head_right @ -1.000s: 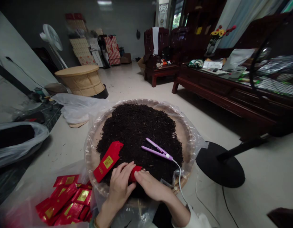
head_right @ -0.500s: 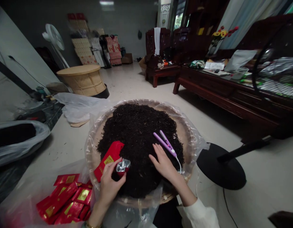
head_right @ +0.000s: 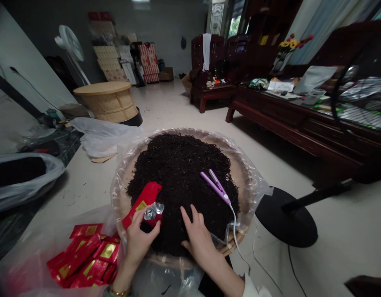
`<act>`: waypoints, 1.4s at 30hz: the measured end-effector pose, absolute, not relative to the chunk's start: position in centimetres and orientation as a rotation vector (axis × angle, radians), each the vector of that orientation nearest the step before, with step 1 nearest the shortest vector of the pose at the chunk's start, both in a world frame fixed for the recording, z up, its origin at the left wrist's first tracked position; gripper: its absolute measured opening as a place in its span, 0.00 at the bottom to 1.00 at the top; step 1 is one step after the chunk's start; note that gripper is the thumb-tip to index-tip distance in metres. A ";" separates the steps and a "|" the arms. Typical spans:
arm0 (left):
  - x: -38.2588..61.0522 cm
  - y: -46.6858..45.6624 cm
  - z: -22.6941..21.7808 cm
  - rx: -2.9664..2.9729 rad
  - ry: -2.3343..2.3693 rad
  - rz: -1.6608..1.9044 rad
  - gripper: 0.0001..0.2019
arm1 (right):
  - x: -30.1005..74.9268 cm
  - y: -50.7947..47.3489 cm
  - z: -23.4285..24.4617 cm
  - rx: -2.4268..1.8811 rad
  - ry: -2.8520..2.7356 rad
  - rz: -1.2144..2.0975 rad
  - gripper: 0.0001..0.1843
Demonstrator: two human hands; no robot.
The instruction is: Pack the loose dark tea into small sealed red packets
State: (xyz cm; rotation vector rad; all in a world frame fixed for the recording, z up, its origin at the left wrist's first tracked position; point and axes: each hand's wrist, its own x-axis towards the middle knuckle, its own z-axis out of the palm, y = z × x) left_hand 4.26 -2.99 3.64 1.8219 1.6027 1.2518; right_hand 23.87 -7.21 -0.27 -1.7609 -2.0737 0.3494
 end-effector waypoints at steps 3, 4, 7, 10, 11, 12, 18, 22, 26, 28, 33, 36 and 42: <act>4.3 -3.0 3.6 1.819 1.595 1.262 0.19 | 23.2 -6.0 1.1 -1.732 -2.016 0.431 0.56; 4.3 -3.0 3.6 1.818 1.595 1.264 0.19 | 23.1 -5.6 1.5 -1.725 -2.005 0.429 0.54; 4.3 -2.9 3.7 1.825 1.592 1.268 0.20 | 22.8 -4.6 2.4 -1.731 -2.020 0.360 0.48; 4.3 -2.9 3.7 1.834 1.599 1.283 0.19 | 22.1 -4.2 2.1 -1.770 -2.154 0.285 0.56; 4.3 -2.8 3.7 1.837 1.602 1.285 0.19 | 21.8 -4.2 2.0 -1.770 -2.209 0.262 0.58; 4.3 -2.8 3.7 1.839 1.603 1.286 0.19 | 21.5 -4.3 1.8 -1.755 -2.260 0.239 0.58; 4.1 -2.7 3.5 1.856 1.596 1.272 0.18 | 21.0 -4.7 2.6 -1.540 -2.468 0.208 0.32; 4.2 -2.7 3.4 1.856 1.587 1.270 0.19 | 21.8 -4.1 3.3 -1.408 -2.554 0.185 0.30; 4.3 -2.7 3.3 1.848 1.597 1.276 0.19 | 22.5 -3.6 3.2 -1.297 -2.635 0.162 0.24; 4.4 -2.7 3.2 1.851 1.593 1.263 0.20 | 22.8 -3.4 3.2 -1.279 -2.657 0.171 0.19; 4.5 -2.7 3.3 1.847 1.594 1.255 0.20 | 23.3 -3.6 2.9 -1.315 -2.619 0.155 0.27; 4.5 -2.7 3.3 1.849 1.591 1.251 0.20 | 23.7 -3.6 2.3 -1.261 -2.584 0.208 0.24; 4.7 -2.9 3.6 1.861 1.554 1.234 0.20 | 24.8 -2.4 1.7 -1.302 -1.500 0.671 0.11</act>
